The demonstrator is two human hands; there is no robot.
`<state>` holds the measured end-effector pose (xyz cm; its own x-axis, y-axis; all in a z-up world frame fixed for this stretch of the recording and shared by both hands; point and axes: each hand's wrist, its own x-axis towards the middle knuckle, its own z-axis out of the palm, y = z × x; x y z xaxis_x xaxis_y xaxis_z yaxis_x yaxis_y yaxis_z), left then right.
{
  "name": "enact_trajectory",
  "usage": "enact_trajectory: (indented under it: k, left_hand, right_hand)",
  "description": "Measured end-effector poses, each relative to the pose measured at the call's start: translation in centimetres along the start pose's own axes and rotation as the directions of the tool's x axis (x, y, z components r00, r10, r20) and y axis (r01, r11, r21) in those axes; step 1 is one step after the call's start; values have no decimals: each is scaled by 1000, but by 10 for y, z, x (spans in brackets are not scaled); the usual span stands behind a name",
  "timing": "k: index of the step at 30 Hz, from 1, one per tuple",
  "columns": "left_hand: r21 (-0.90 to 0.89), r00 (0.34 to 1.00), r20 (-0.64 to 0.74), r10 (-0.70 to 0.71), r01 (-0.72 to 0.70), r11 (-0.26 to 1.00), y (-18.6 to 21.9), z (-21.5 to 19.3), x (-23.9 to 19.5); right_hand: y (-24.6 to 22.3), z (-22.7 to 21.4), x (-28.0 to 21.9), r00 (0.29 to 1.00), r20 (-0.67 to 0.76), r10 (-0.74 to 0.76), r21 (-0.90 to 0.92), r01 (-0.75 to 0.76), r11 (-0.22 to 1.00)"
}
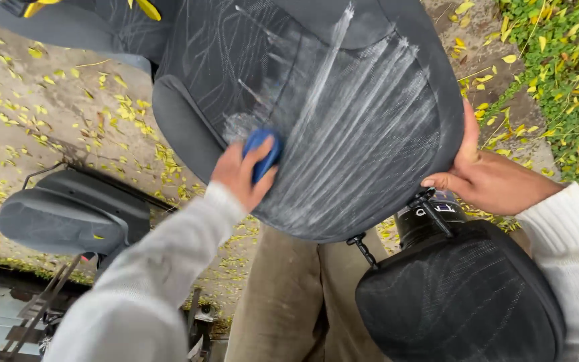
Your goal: The person sprays a cleaning solution onto a car seat using a yellow and blue spray bottle, then scrubs the seat surface with a blue sponge. The person continues scrubbing the seat thoroughly, covering the entire surface area with the sponge.
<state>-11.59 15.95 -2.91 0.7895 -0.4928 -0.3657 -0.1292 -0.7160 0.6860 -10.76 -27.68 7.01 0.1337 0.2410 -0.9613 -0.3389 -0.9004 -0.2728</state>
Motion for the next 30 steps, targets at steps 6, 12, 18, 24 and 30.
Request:
enact_trajectory:
  k: [6,12,18,24,30]
  left_hand:
    - [44,997,-70,16,-13,999,28,4,97]
    - [-133,976,-178,128,-153,979,28,4,91]
    - [70,995,70,68,-73,995,-21,0,35]
    - [-145,958,-234,164,-201,969,38,-8,163]
    - [190,964,264,-32,-20,982,-42,-12,-11]
  right_hand:
    - [-39,-21,-17,978,32,207,6,-207,978]
    - [-5,-7,-8,996,-76,-36,151,47,987]
    - [-29,-25,-8,987,-36,159,127,-153,980]
    - [-24,-15,-9,991,-8,132,80,-131,988]
    - [-12,-16,-6,994,-103,47,129,-34,991]
